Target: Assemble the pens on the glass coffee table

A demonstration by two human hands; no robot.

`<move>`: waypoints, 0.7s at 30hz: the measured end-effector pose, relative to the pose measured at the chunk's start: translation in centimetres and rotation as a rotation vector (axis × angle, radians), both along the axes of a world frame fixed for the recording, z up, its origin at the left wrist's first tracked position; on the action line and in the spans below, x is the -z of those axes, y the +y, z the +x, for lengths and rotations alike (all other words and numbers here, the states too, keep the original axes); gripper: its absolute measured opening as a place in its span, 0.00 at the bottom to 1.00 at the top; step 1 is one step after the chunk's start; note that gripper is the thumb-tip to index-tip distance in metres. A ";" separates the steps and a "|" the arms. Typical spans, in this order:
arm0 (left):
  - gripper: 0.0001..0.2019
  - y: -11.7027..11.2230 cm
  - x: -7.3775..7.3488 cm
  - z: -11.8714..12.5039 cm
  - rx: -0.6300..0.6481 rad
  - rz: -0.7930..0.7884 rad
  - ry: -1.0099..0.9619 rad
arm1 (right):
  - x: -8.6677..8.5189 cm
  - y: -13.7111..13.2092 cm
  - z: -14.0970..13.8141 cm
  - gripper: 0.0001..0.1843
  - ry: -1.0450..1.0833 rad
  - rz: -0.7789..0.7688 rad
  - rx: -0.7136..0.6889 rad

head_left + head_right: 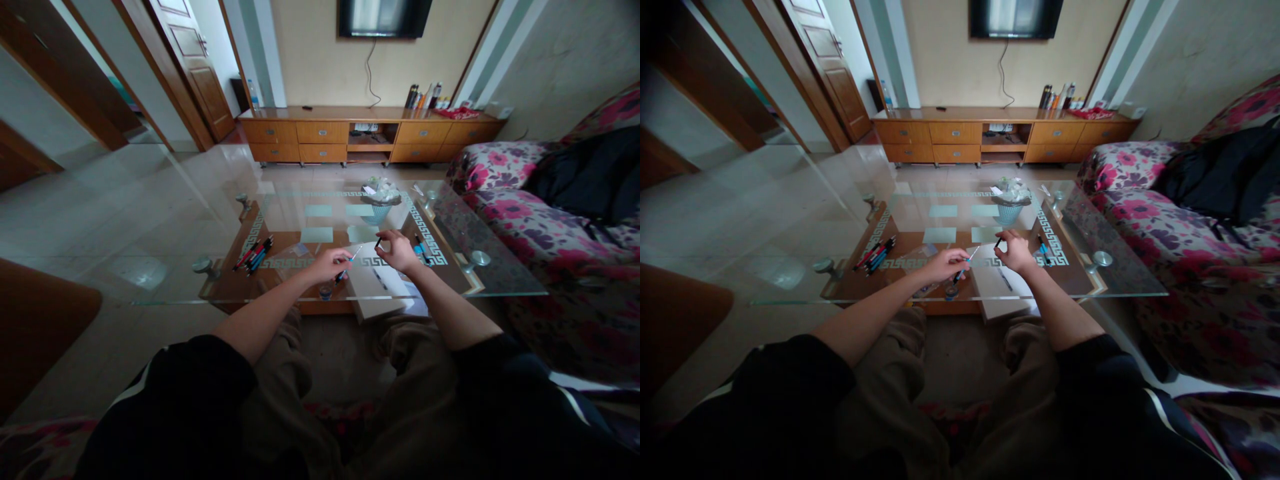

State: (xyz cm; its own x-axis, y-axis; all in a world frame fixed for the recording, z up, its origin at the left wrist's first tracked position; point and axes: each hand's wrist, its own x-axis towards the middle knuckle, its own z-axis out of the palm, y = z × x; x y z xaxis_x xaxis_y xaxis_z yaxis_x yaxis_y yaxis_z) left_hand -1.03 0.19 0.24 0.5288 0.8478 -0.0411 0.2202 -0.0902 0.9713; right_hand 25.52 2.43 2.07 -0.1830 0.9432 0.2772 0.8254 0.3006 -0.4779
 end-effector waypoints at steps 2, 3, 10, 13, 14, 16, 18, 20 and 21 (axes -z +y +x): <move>0.15 0.0 0.0 0.0 -0.004 0.000 -0.003 | 0.2 0.1 -0.8 0.21 0.254 -0.010 0.038; 0.16 0.0 0.0 0.0 -0.005 0.000 -0.005 | 0.3 0.1 -1.2 0.19 0.369 -0.036 0.053; 0.15 0.0 -0.1 -0.1 -0.015 0.058 0.000 | 0.5 -0.1 -2.2 0.25 0.834 -0.321 0.051; 0.13 0.2 0.1 -0.2 -0.027 0.142 0.008 | 0.1 -0.2 -2.3 0.25 0.878 -0.331 0.081; 0.12 0.2 0.1 -0.3 -0.031 0.172 0.015 | 0.0 -0.3 -2.3 0.24 0.888 -0.331 0.082; 0.12 0.3 0.1 -0.3 -0.039 0.220 0.039 | -0.1 -0.5 -2.4 0.24 0.918 -0.337 0.075; 0.11 0.3 0.1 -0.4 -0.049 0.258 0.065 | -0.1 -0.6 -2.6 0.23 0.949 -0.333 0.059; 0.11 0.3 0.0 -0.4 -0.059 0.302 0.093 | -0.2 -0.6 -2.7 0.23 0.962 -0.312 0.033; 0.10 0.3 0.0 -0.4 -0.063 0.327 0.105 | -0.2 -0.6 -2.8 0.23 0.961 -0.301 0.022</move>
